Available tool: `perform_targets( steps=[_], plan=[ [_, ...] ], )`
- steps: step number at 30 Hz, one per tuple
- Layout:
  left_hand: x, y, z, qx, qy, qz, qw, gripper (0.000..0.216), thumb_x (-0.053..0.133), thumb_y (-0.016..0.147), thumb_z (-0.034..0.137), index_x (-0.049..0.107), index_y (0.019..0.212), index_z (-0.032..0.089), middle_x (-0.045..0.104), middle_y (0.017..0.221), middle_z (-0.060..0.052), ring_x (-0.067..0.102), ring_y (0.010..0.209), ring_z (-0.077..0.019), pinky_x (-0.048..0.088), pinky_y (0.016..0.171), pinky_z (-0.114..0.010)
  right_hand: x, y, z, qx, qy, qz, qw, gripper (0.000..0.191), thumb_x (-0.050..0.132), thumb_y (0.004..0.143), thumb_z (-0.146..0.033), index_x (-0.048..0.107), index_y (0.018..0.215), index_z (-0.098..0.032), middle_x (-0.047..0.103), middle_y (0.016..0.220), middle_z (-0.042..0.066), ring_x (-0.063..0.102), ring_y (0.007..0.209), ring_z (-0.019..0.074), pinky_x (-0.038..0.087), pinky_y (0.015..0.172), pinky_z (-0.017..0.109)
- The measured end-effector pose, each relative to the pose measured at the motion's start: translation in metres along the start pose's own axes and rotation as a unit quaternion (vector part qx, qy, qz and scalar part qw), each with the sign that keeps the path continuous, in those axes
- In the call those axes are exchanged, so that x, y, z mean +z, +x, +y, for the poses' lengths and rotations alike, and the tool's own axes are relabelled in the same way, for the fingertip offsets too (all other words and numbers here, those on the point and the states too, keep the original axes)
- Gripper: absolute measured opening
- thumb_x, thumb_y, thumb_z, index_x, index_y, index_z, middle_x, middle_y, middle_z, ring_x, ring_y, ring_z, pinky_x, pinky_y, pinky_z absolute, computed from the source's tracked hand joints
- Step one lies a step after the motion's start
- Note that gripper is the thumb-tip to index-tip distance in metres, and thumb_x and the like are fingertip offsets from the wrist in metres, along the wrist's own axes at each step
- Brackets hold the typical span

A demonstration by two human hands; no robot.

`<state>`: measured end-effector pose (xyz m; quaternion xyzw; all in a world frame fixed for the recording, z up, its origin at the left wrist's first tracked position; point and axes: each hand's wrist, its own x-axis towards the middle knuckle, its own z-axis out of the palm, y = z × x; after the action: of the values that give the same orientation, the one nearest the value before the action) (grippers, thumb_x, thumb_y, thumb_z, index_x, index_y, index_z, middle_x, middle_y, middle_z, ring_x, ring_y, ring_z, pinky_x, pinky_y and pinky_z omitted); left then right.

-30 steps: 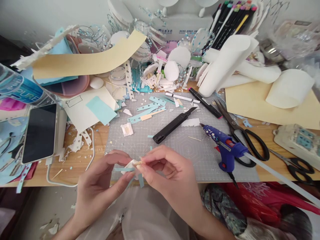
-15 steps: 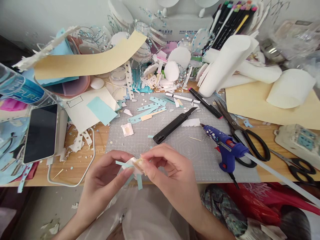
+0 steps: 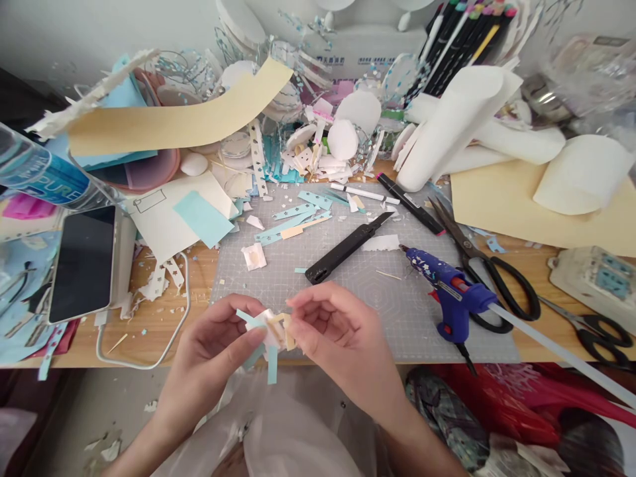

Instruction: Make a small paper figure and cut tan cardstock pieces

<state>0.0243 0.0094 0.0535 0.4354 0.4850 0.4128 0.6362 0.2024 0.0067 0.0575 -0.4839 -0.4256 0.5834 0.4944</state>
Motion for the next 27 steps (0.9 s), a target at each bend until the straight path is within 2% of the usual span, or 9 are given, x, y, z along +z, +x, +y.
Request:
perform_targets(
  steps=[4, 8, 12, 19, 27],
  plan=[
    [0.0, 0.001, 0.002, -0.018, -0.028, -0.003, 0.999, 0.008, 0.074, 0.084, 0.026, 0.07, 0.089, 0.023, 0.069, 0.08, 0.001, 0.06, 0.064, -0.0095, 0.05, 0.06, -0.018, -0.003, -0.001, 0.001, -0.005, -0.015, -0.017, 1.0, 0.01, 0.074, 0.084, -0.02, 0.074, 0.09, -0.029, 0.07, 0.082, -0.001, 0.067, 0.073, 0.0125, 0.056, 0.063, 0.019],
    [0.001, 0.0, 0.003, -0.03, -0.055, -0.003, 0.998, 0.007, 0.074, 0.084, 0.024, 0.07, 0.089, 0.023, 0.068, 0.078, 0.001, 0.059, 0.061, -0.0083, 0.051, 0.058, -0.016, 0.0, 0.0, 0.001, -0.021, -0.029, -0.011, 0.999, 0.009, 0.073, 0.084, -0.02, 0.074, 0.088, -0.028, 0.07, 0.081, 0.0, 0.067, 0.073, 0.0134, 0.058, 0.065, 0.021],
    [0.001, -0.002, 0.002, -0.008, -0.035, 0.019, 0.999, 0.01, 0.076, 0.082, 0.024, 0.07, 0.089, 0.022, 0.068, 0.078, 0.001, 0.062, 0.061, -0.0096, 0.053, 0.057, -0.018, 0.005, 0.0, 0.002, -0.058, -0.058, 0.01, 0.997, 0.009, 0.07, 0.086, -0.019, 0.073, 0.088, -0.027, 0.069, 0.082, 0.0, 0.066, 0.074, 0.0143, 0.058, 0.066, 0.023],
    [0.003, -0.002, 0.003, 0.015, -0.023, 0.032, 0.999, 0.011, 0.077, 0.08, 0.02, 0.071, 0.089, 0.023, 0.068, 0.079, 0.002, 0.063, 0.063, -0.0082, 0.053, 0.058, -0.015, 0.011, -0.002, 0.003, -0.105, -0.101, 0.047, 0.988, 0.011, 0.069, 0.086, -0.016, 0.07, 0.088, -0.027, 0.068, 0.083, -0.001, 0.065, 0.073, 0.0137, 0.056, 0.062, 0.022],
    [0.004, -0.001, 0.007, -0.011, -0.039, 0.032, 0.999, 0.01, 0.076, 0.08, 0.019, 0.069, 0.086, 0.022, 0.067, 0.076, 0.003, 0.062, 0.061, -0.0069, 0.053, 0.056, -0.014, 0.014, -0.002, 0.005, -0.109, -0.101, 0.049, 0.988, 0.011, 0.07, 0.087, -0.017, 0.069, 0.089, -0.028, 0.067, 0.083, -0.002, 0.064, 0.07, 0.0122, 0.054, 0.059, 0.022]
  ],
)
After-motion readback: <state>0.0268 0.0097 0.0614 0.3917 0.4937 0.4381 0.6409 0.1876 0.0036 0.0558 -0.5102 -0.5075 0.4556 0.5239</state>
